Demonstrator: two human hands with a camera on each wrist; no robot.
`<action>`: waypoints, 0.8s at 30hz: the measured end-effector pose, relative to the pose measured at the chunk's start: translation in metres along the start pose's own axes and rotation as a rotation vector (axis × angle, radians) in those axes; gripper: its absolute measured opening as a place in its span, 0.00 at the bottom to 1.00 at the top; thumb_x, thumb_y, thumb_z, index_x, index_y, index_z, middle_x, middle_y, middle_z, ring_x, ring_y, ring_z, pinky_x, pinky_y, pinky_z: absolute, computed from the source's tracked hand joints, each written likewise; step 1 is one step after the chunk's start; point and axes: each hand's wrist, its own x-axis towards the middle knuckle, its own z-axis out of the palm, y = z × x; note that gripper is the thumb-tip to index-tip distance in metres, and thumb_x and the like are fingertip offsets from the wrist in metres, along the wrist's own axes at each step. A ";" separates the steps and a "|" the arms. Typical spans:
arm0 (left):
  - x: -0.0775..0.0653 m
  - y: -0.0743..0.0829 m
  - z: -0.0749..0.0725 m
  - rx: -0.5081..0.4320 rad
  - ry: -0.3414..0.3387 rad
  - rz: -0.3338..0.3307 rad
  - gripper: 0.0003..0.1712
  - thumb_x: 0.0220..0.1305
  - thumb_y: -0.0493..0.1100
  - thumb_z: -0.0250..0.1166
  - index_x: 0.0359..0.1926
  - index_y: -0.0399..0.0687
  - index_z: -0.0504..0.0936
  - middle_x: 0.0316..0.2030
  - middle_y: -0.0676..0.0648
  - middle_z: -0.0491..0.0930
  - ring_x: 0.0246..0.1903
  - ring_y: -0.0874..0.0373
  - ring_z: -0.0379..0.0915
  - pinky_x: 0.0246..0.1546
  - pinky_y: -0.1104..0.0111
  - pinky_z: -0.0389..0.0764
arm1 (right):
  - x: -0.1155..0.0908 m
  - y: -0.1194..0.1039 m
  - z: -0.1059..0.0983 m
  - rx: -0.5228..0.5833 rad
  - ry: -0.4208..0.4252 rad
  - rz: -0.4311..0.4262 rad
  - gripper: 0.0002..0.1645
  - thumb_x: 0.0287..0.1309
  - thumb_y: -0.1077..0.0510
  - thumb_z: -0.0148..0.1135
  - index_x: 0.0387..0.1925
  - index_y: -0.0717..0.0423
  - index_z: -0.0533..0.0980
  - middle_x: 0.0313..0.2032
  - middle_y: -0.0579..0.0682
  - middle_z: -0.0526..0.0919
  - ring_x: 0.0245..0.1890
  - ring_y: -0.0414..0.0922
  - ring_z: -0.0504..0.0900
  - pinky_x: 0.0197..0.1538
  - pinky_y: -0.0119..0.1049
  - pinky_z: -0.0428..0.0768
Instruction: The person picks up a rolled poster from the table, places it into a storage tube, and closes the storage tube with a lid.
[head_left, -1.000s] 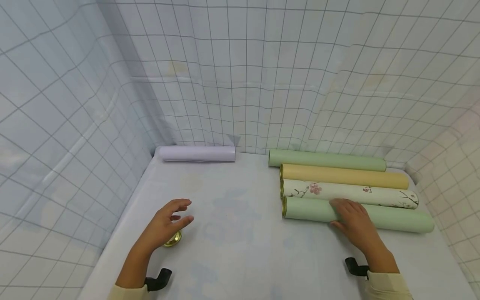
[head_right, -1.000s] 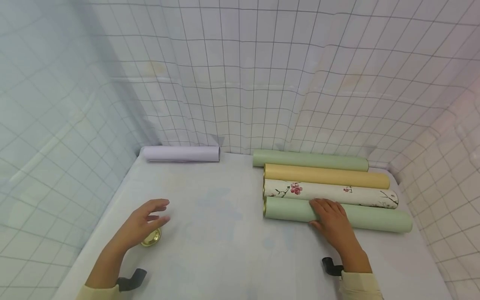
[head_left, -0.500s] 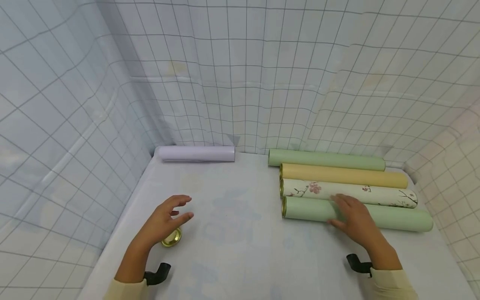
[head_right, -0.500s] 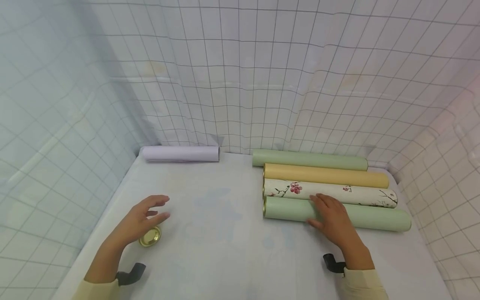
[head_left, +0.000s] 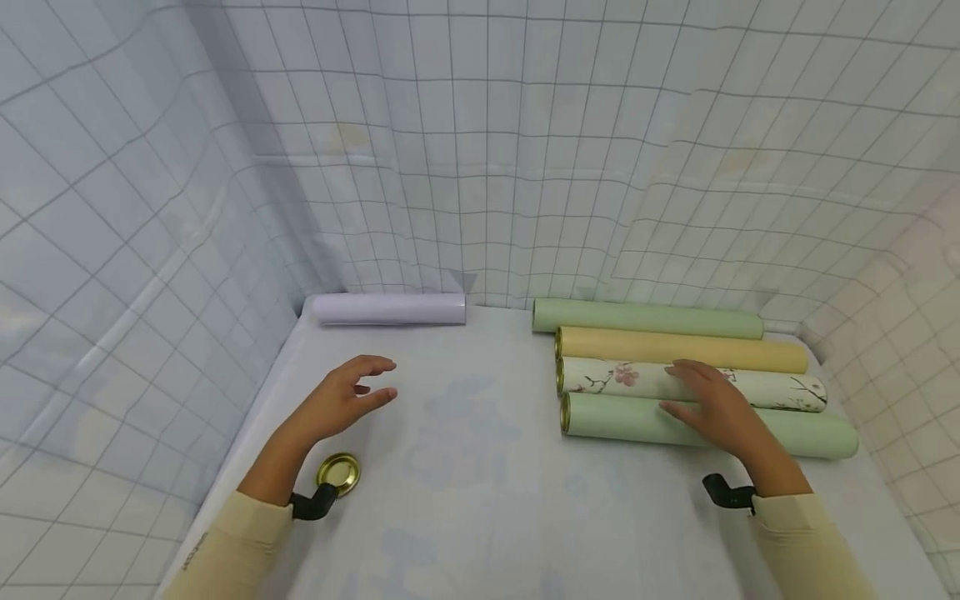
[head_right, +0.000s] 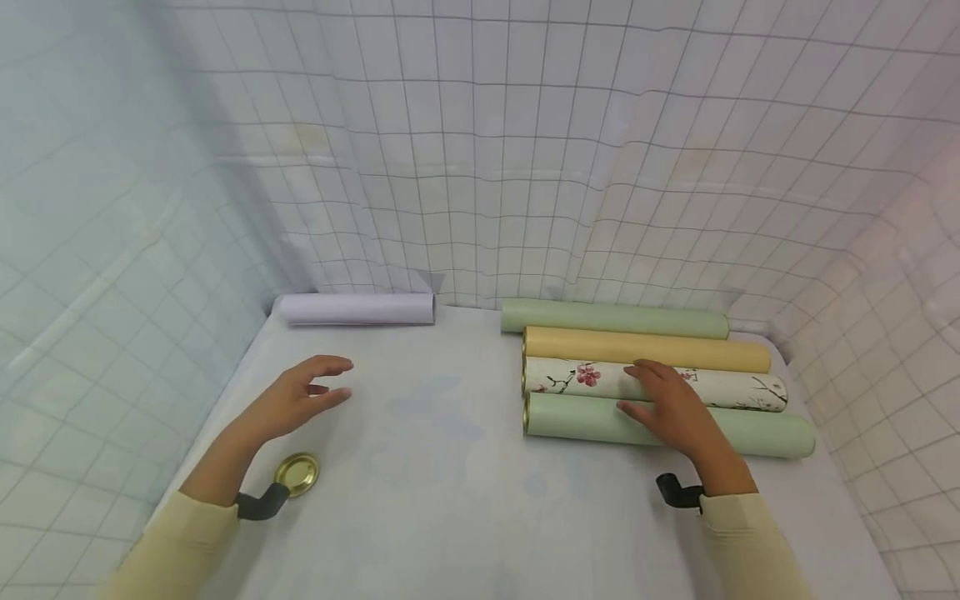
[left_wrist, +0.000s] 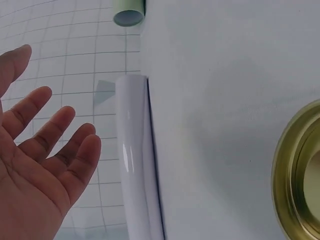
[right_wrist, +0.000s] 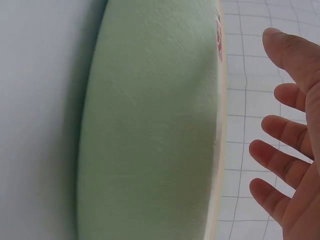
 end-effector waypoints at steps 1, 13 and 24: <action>0.005 -0.003 -0.001 0.005 -0.001 -0.006 0.27 0.68 0.49 0.66 0.62 0.41 0.75 0.62 0.41 0.72 0.61 0.41 0.68 0.56 0.48 0.76 | 0.004 0.001 -0.001 0.008 0.000 -0.003 0.33 0.54 0.57 0.75 0.58 0.67 0.75 0.59 0.67 0.73 0.60 0.66 0.69 0.57 0.65 0.70; 0.048 -0.057 0.000 0.049 -0.008 -0.104 0.28 0.70 0.49 0.64 0.64 0.36 0.73 0.63 0.36 0.71 0.63 0.35 0.65 0.59 0.43 0.70 | 0.053 0.020 -0.010 0.147 -0.069 0.098 0.33 0.64 0.52 0.68 0.64 0.64 0.70 0.63 0.66 0.71 0.63 0.66 0.67 0.59 0.65 0.68; 0.093 -0.068 0.002 0.250 0.066 -0.025 0.24 0.67 0.42 0.66 0.60 0.33 0.76 0.59 0.33 0.72 0.61 0.36 0.66 0.62 0.45 0.67 | 0.103 0.035 -0.007 0.190 -0.122 0.182 0.33 0.66 0.45 0.64 0.63 0.62 0.72 0.64 0.64 0.72 0.65 0.66 0.66 0.63 0.65 0.65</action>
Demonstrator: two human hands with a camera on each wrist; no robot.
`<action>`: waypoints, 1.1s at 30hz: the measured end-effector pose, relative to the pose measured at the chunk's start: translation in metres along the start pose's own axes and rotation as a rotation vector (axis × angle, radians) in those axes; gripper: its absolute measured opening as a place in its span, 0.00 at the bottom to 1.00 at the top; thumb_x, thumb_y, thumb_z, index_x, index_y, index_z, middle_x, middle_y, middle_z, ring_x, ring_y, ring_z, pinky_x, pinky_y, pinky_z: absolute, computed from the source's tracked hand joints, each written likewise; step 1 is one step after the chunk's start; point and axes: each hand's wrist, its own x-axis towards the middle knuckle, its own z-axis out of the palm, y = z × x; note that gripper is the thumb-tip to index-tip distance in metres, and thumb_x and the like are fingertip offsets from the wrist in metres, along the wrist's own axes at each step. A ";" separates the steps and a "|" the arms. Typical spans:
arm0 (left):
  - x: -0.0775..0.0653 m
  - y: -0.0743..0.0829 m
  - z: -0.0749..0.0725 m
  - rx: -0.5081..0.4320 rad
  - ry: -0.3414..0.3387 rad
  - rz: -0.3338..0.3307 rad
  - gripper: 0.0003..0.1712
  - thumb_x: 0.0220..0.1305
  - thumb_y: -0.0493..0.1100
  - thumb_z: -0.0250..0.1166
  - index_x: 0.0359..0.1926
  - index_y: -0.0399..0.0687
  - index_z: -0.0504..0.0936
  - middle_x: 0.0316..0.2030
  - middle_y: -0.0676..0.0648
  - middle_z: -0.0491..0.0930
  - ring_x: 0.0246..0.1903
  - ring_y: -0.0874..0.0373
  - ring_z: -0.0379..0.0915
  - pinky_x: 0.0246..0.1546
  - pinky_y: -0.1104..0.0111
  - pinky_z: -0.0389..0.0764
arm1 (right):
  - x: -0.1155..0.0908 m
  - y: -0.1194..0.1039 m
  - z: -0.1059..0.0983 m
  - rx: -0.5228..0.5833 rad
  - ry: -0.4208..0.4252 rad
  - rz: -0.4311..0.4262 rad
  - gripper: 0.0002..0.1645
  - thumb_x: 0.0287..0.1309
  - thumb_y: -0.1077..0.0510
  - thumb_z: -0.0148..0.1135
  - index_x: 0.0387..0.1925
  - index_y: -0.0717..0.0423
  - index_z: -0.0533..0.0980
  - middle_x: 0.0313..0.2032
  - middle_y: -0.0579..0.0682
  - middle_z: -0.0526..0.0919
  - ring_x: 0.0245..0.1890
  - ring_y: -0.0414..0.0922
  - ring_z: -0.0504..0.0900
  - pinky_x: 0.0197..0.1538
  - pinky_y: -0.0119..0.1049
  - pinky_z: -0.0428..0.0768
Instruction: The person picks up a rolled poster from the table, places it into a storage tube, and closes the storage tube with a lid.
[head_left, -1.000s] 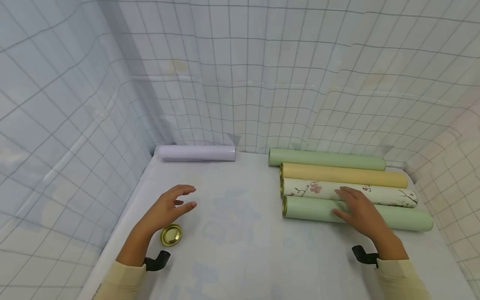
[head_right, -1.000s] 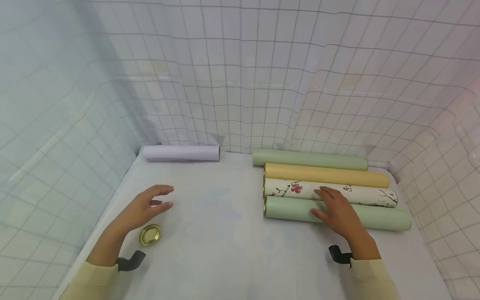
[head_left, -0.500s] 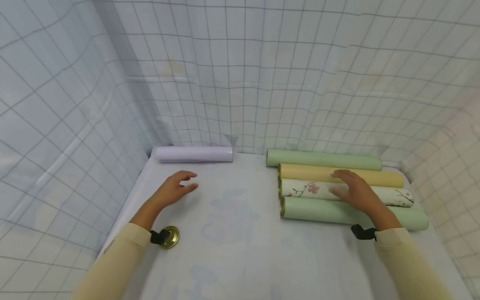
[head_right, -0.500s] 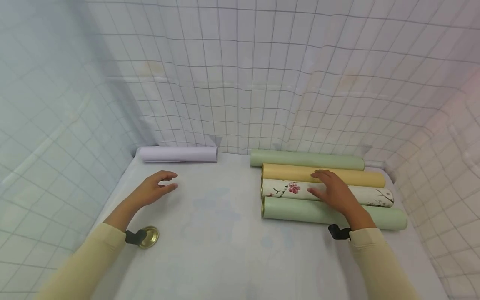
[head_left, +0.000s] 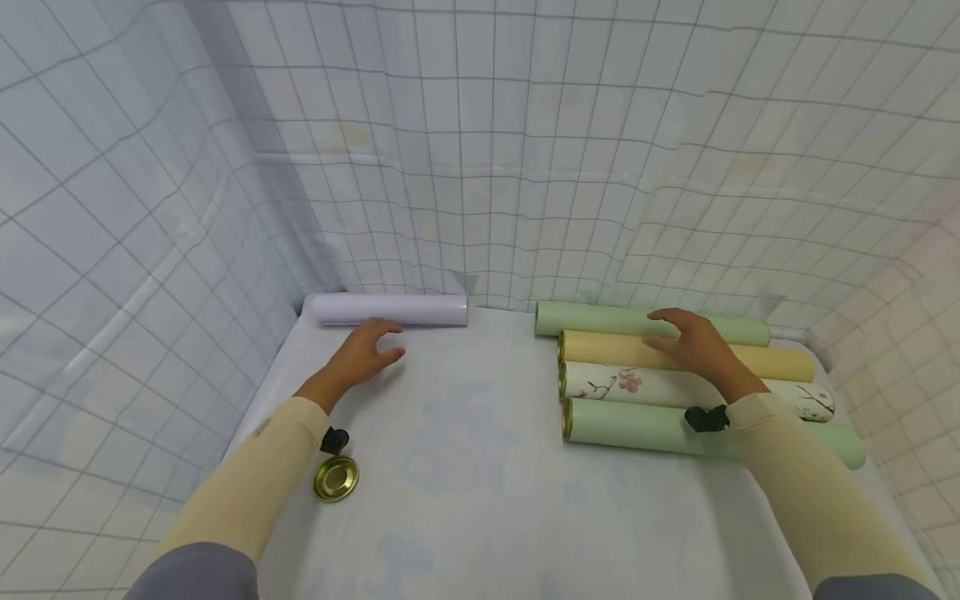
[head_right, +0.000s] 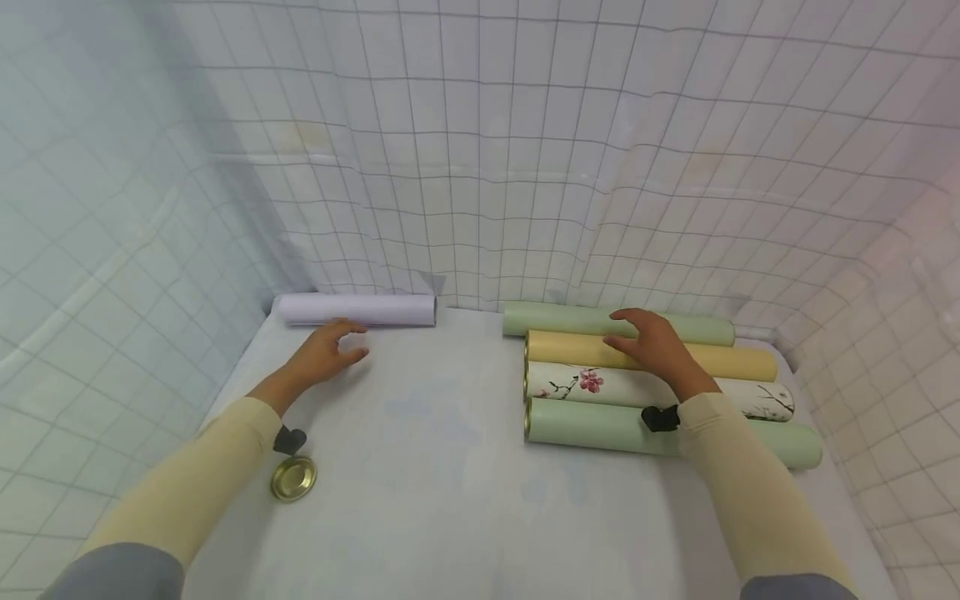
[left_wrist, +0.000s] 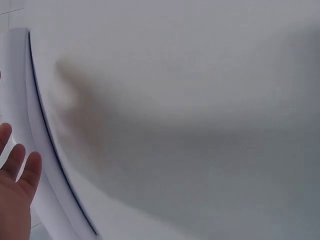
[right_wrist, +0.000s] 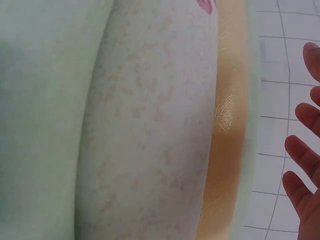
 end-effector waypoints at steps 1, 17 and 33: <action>0.004 0.001 -0.001 0.027 0.020 0.011 0.24 0.67 0.42 0.66 0.60 0.33 0.76 0.59 0.32 0.72 0.60 0.36 0.66 0.63 0.46 0.66 | 0.004 0.001 0.000 0.000 -0.004 0.005 0.32 0.66 0.45 0.64 0.63 0.62 0.73 0.64 0.64 0.72 0.65 0.65 0.66 0.63 0.64 0.65; 0.053 0.029 0.010 0.368 -0.159 -0.103 0.45 0.65 0.48 0.67 0.76 0.42 0.55 0.73 0.30 0.49 0.69 0.29 0.46 0.63 0.37 0.61 | 0.043 0.000 0.011 0.016 -0.176 0.100 0.39 0.70 0.45 0.59 0.70 0.66 0.62 0.69 0.70 0.60 0.69 0.68 0.56 0.67 0.64 0.58; 0.054 0.028 0.007 0.384 -0.152 -0.109 0.30 0.65 0.51 0.67 0.61 0.38 0.71 0.58 0.33 0.69 0.59 0.35 0.63 0.64 0.42 0.62 | 0.052 0.002 0.027 -0.132 -0.199 0.126 0.36 0.70 0.42 0.56 0.67 0.63 0.66 0.61 0.69 0.67 0.62 0.69 0.63 0.59 0.69 0.63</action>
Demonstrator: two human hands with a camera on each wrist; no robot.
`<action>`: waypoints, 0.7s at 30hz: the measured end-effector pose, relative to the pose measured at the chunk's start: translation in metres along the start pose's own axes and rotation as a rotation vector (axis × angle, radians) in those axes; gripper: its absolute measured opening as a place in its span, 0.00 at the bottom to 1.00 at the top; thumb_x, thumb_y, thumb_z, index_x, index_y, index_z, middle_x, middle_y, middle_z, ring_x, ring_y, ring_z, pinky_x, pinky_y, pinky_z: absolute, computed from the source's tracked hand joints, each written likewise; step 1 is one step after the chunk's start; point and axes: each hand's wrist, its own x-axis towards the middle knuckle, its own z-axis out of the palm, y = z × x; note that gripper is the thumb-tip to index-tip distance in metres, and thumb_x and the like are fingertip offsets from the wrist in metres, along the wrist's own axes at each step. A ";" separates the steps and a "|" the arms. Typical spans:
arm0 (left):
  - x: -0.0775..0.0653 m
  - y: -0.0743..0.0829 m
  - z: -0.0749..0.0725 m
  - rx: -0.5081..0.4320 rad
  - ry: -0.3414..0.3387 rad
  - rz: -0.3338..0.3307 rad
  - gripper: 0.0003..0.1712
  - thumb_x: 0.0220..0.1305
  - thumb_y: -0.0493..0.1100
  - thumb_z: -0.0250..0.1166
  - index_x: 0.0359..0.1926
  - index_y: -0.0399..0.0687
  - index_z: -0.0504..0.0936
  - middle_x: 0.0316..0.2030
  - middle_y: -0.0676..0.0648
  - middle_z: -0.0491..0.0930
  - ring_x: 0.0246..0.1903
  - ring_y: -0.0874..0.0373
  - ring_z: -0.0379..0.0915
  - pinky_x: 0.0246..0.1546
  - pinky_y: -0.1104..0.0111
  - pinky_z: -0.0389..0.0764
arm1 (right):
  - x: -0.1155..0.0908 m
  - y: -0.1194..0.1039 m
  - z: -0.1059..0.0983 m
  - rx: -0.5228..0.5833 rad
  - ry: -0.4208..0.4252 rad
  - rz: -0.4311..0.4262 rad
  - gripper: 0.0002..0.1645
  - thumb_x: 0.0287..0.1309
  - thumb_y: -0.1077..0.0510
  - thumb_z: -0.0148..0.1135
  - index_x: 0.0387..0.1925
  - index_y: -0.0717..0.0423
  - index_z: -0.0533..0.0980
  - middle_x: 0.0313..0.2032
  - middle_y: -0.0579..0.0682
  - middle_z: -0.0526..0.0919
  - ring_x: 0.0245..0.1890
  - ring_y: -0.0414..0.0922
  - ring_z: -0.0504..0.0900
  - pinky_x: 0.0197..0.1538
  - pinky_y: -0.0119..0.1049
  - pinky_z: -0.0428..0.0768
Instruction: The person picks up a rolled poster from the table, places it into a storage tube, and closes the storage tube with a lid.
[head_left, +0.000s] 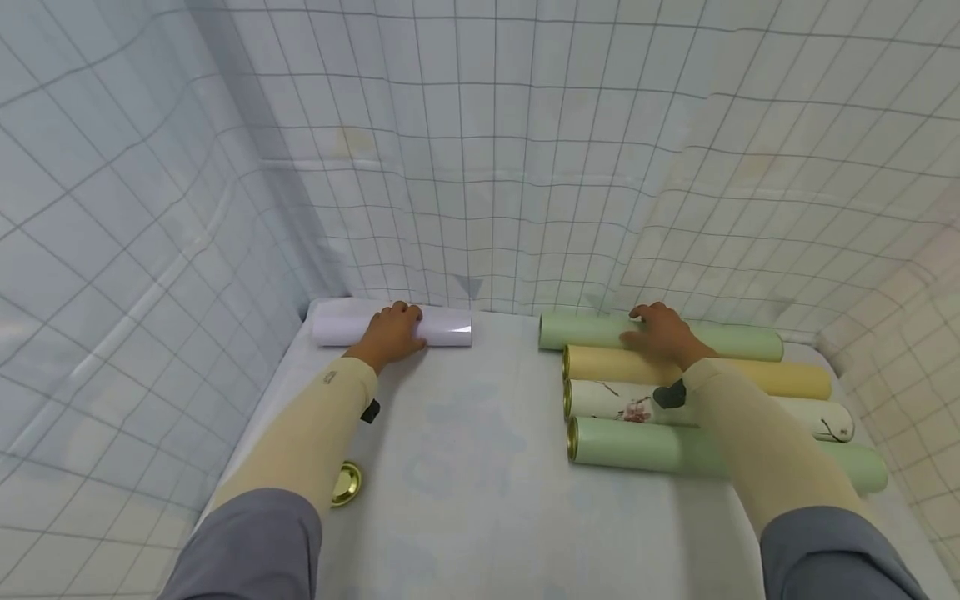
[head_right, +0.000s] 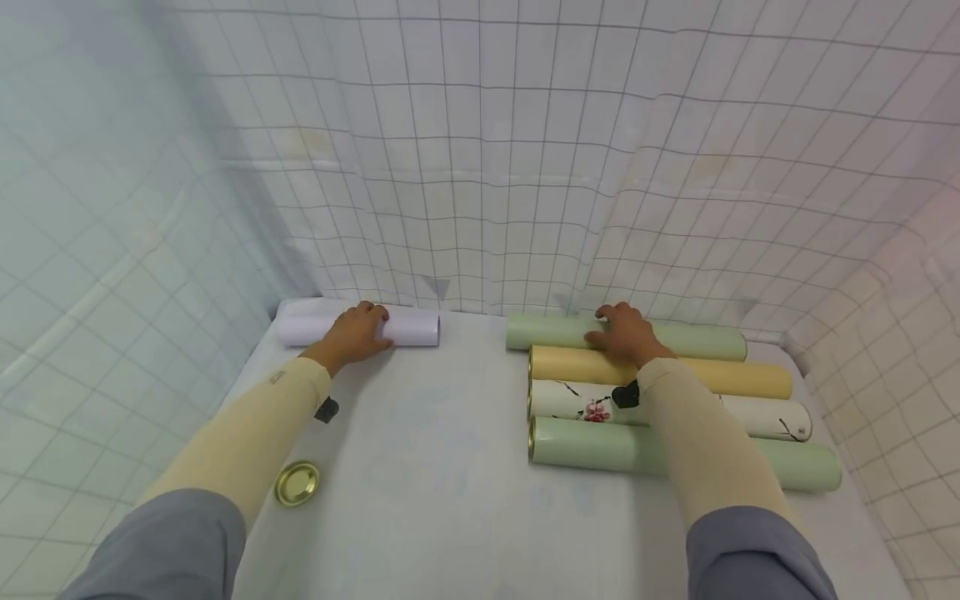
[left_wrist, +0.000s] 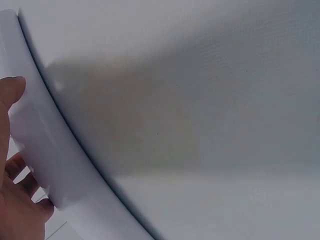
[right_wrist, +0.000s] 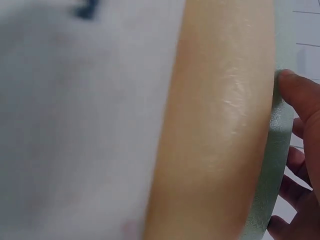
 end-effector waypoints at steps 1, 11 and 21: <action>0.000 0.000 0.000 -0.007 -0.013 -0.008 0.31 0.65 0.51 0.67 0.61 0.38 0.71 0.59 0.33 0.69 0.59 0.35 0.64 0.64 0.43 0.62 | 0.001 0.000 0.000 0.010 -0.011 -0.008 0.36 0.70 0.42 0.56 0.66 0.64 0.66 0.61 0.70 0.66 0.62 0.69 0.63 0.60 0.68 0.63; -0.004 0.003 0.000 0.099 -0.072 0.000 0.36 0.66 0.54 0.64 0.69 0.42 0.69 0.63 0.35 0.71 0.62 0.35 0.61 0.60 0.39 0.65 | 0.005 0.005 0.005 -0.020 -0.058 0.009 0.46 0.66 0.34 0.57 0.71 0.60 0.63 0.69 0.68 0.64 0.68 0.70 0.58 0.65 0.70 0.56; -0.004 -0.007 0.005 0.041 -0.121 0.038 0.35 0.62 0.57 0.68 0.63 0.41 0.74 0.55 0.37 0.75 0.55 0.40 0.70 0.58 0.43 0.68 | 0.008 0.011 0.010 0.046 -0.090 0.034 0.56 0.57 0.25 0.60 0.71 0.60 0.62 0.69 0.66 0.63 0.67 0.68 0.62 0.63 0.66 0.64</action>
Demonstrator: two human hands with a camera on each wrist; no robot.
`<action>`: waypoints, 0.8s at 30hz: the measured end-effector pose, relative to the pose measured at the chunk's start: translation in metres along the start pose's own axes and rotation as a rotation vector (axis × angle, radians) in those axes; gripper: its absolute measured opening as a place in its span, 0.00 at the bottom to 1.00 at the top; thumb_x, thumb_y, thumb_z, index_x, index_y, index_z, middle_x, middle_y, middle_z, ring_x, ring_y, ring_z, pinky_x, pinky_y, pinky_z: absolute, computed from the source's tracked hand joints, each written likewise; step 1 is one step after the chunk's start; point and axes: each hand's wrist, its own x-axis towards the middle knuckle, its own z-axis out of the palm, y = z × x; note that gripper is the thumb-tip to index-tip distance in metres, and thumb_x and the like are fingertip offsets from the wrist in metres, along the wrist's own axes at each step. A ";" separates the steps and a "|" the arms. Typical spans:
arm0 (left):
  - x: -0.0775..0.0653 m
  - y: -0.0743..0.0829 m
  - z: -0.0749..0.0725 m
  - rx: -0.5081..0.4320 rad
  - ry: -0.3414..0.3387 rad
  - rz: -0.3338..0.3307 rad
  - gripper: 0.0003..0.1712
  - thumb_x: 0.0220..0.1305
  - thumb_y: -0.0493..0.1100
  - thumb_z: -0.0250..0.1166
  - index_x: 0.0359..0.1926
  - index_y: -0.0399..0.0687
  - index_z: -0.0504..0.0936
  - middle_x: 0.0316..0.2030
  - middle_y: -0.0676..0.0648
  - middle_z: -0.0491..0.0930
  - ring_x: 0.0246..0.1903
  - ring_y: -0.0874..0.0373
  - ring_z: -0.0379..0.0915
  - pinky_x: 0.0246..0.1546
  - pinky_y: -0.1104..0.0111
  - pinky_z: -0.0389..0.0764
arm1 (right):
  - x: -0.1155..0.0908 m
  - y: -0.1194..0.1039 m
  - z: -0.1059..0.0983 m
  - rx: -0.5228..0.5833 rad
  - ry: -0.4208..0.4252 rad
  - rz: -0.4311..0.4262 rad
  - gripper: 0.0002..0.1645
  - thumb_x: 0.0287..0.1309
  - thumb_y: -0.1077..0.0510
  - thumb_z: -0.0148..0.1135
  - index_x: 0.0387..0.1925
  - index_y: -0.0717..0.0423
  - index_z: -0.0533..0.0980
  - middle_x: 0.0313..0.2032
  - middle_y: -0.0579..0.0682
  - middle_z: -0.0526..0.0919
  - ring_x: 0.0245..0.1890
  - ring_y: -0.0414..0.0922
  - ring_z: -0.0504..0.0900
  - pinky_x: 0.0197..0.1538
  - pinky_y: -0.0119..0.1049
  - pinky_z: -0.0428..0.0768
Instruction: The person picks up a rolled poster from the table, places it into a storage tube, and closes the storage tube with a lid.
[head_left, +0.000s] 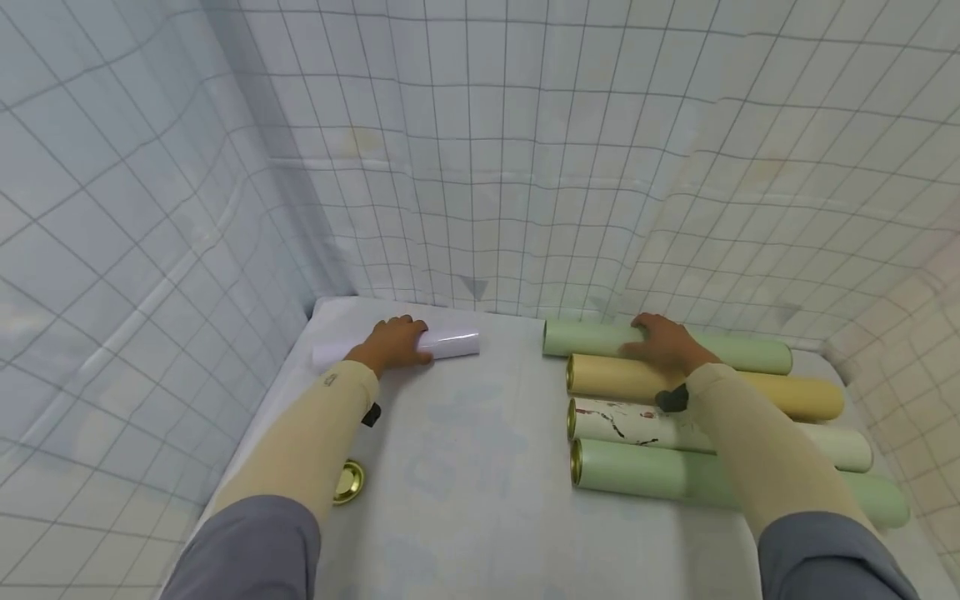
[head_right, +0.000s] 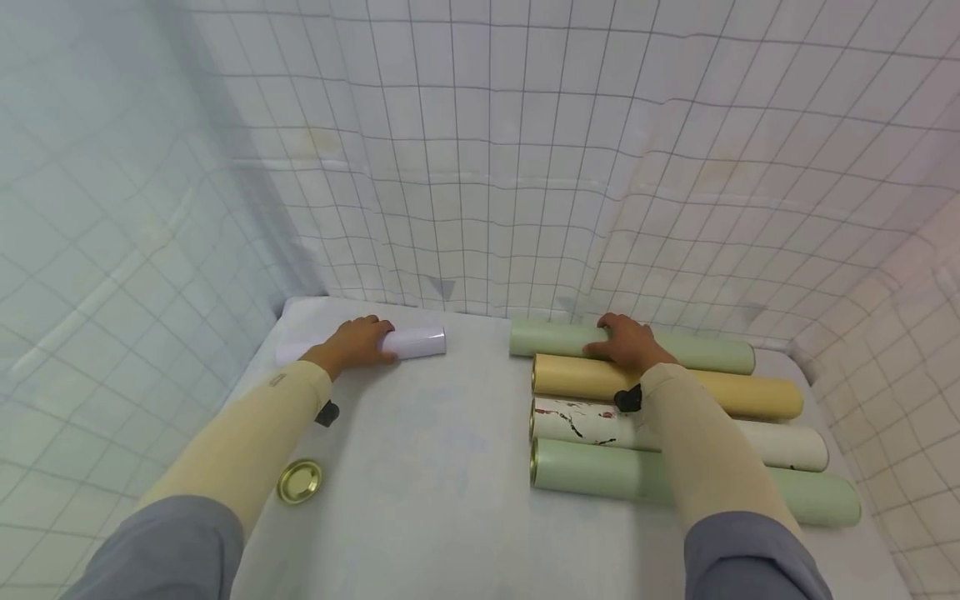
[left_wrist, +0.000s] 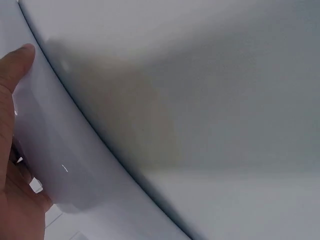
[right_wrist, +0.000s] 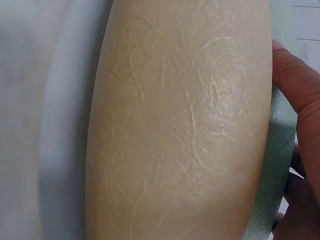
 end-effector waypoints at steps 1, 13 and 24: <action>-0.001 0.000 0.001 -0.022 -0.007 0.005 0.35 0.62 0.57 0.68 0.63 0.41 0.75 0.54 0.38 0.75 0.54 0.41 0.71 0.58 0.44 0.69 | 0.000 0.000 0.000 0.000 -0.003 0.003 0.56 0.56 0.24 0.60 0.70 0.59 0.62 0.68 0.66 0.64 0.67 0.68 0.62 0.63 0.66 0.64; -0.011 -0.004 0.005 -0.114 -0.027 0.052 0.36 0.63 0.53 0.69 0.65 0.38 0.72 0.56 0.38 0.77 0.54 0.43 0.73 0.59 0.49 0.72 | 0.011 0.004 0.004 -0.079 -0.046 -0.011 0.60 0.56 0.19 0.51 0.75 0.54 0.58 0.73 0.60 0.59 0.71 0.66 0.54 0.65 0.75 0.33; -0.017 -0.004 0.006 -0.111 -0.018 0.052 0.35 0.64 0.53 0.69 0.64 0.38 0.73 0.56 0.38 0.77 0.55 0.44 0.73 0.60 0.50 0.72 | 0.012 -0.005 0.006 -0.087 -0.052 -0.041 0.57 0.57 0.22 0.55 0.74 0.57 0.59 0.73 0.61 0.59 0.72 0.64 0.54 0.63 0.76 0.31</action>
